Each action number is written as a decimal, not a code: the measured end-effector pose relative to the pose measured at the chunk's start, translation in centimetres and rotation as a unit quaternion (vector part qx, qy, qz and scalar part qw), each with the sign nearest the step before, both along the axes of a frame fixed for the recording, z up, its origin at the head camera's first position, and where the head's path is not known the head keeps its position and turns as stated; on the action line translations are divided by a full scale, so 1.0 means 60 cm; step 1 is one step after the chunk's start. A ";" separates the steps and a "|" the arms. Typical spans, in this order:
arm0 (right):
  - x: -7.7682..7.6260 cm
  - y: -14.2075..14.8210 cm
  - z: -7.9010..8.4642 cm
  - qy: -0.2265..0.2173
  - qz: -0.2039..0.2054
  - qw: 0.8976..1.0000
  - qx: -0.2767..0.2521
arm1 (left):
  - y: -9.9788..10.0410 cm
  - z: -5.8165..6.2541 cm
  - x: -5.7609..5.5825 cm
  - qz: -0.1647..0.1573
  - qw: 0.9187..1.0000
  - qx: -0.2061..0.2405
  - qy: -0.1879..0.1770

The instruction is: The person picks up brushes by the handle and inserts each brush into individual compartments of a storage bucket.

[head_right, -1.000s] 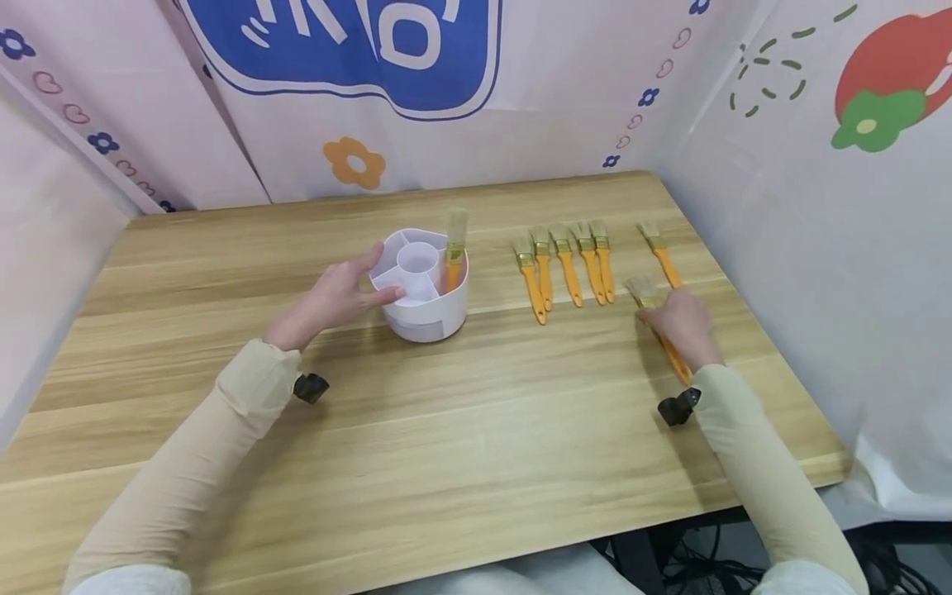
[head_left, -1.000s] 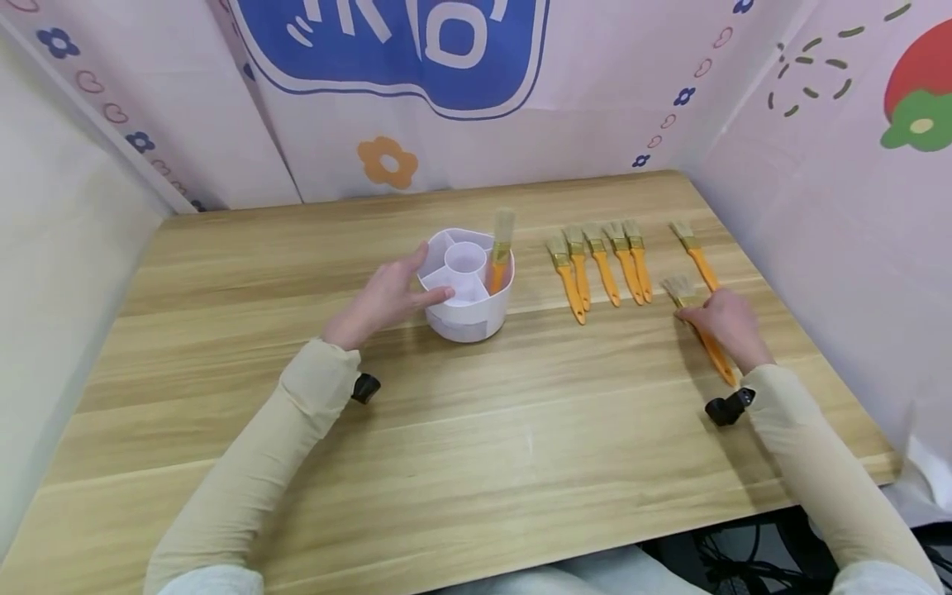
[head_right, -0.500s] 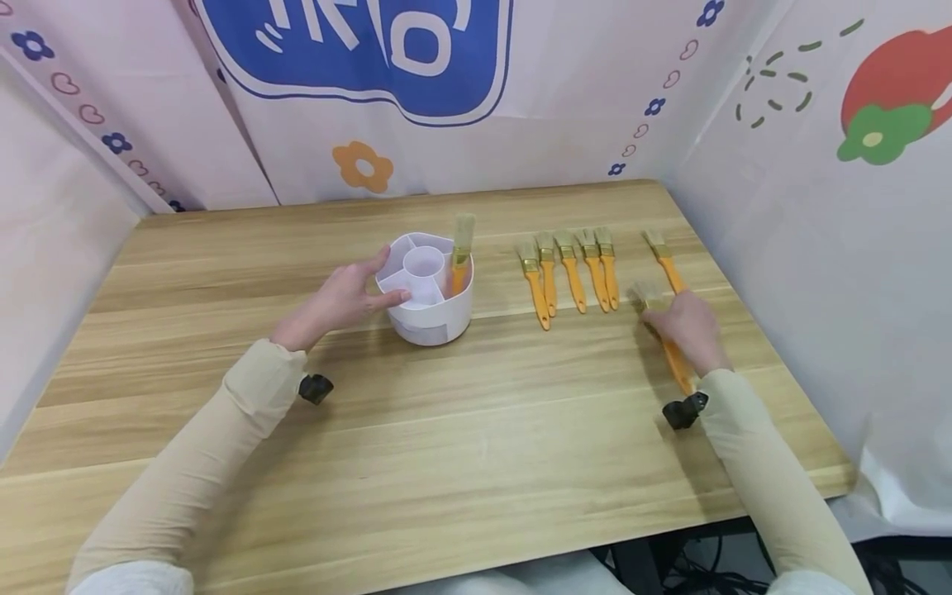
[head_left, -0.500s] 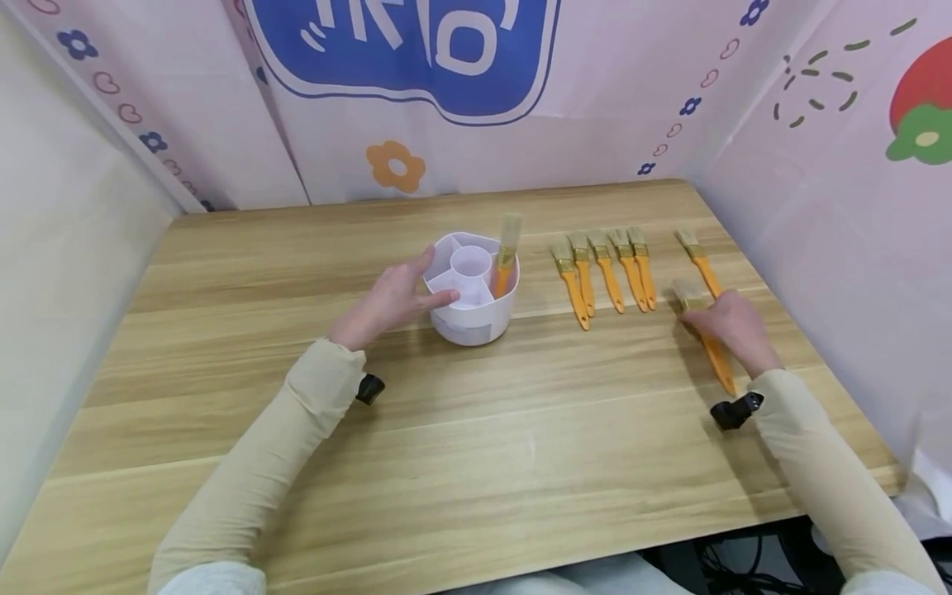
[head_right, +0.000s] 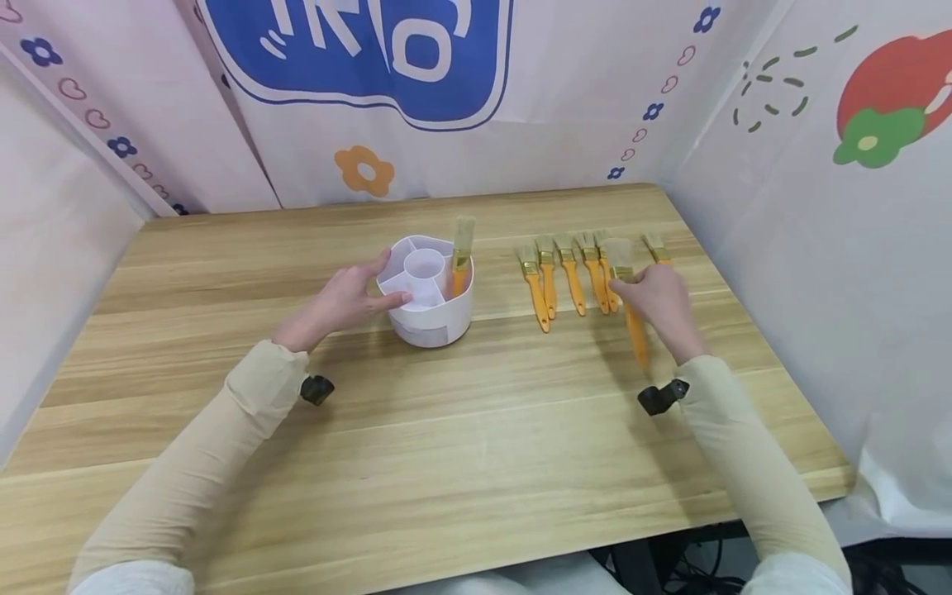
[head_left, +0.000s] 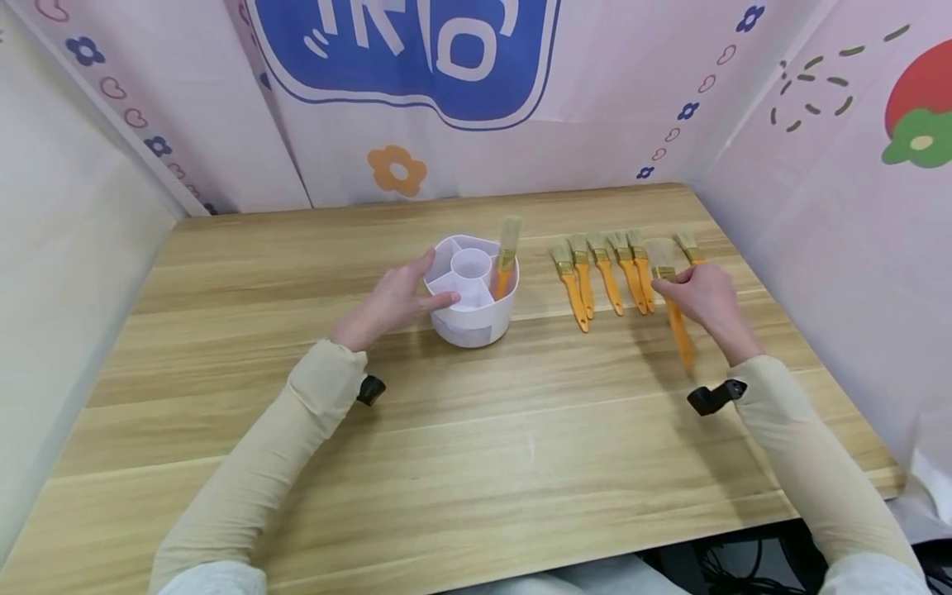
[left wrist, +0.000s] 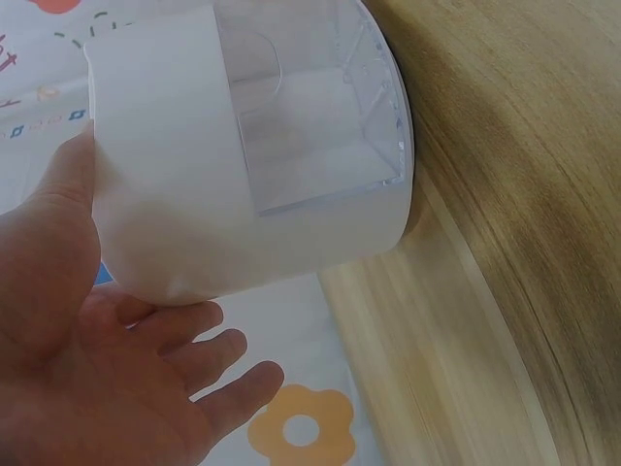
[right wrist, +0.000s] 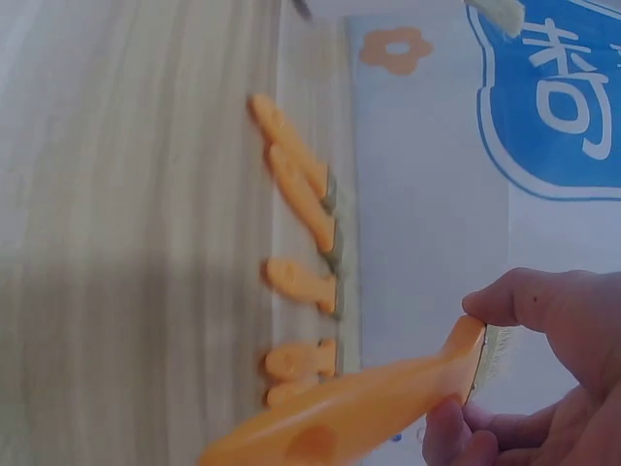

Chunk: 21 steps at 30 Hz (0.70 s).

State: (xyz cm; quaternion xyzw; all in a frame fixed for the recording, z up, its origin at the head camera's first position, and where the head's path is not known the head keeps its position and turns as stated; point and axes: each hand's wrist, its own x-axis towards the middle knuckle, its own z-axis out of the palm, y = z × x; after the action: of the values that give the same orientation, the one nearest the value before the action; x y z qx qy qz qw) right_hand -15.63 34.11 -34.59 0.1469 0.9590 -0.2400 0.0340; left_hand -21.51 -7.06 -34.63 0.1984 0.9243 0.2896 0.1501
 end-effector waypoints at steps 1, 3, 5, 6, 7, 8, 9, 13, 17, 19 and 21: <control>-0.003 -0.006 0.001 0.004 -0.001 1.000 -0.003 | 0.000 -0.001 0.000 0.001 1.000 -0.002 -0.001; -0.007 -0.017 0.004 0.009 -0.001 1.000 -0.008 | 0.000 -0.002 0.000 0.001 1.000 -0.002 -0.003; -0.012 -0.028 0.007 0.017 0.002 1.000 -0.014 | 0.000 -0.002 0.001 0.002 1.000 -0.003 -0.003; -0.014 -0.033 0.008 0.022 0.004 1.000 -0.016 | 0.000 -0.002 0.002 0.002 1.000 -0.002 -0.003; -0.016 -0.038 0.008 0.028 0.006 0.999 -0.019 | 0.001 -0.003 0.002 0.001 1.000 0.000 -0.002; -0.019 -0.042 0.009 0.032 0.008 0.999 -0.021 | 0.001 -0.003 0.003 0.001 1.000 0.001 -0.002; -0.021 -0.047 0.009 0.035 0.009 0.999 -0.026 | 0.001 -0.004 0.003 0.001 1.000 0.002 0.000; -0.028 -0.066 0.013 0.041 0.011 0.999 -0.033 | 0.000 -0.004 0.005 -0.001 1.000 0.005 0.005; -0.032 -0.082 0.018 0.056 0.014 0.998 -0.036 | 0.000 -0.002 0.004 0.001 1.000 0.004 0.006; -0.034 -0.089 0.019 0.064 0.015 0.997 -0.039 | 0.000 -0.001 0.004 0.002 1.000 0.002 0.005; -0.036 -0.095 0.019 0.070 0.017 0.996 -0.047 | 0.001 0.000 0.003 0.002 1.000 -0.001 0.004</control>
State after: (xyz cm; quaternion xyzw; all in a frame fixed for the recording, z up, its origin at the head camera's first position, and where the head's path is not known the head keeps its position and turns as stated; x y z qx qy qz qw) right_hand -17.81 28.41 -33.46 0.1118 0.9491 -0.2937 -0.0224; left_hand -21.34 -6.99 -34.64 0.1975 0.9256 0.2880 0.1460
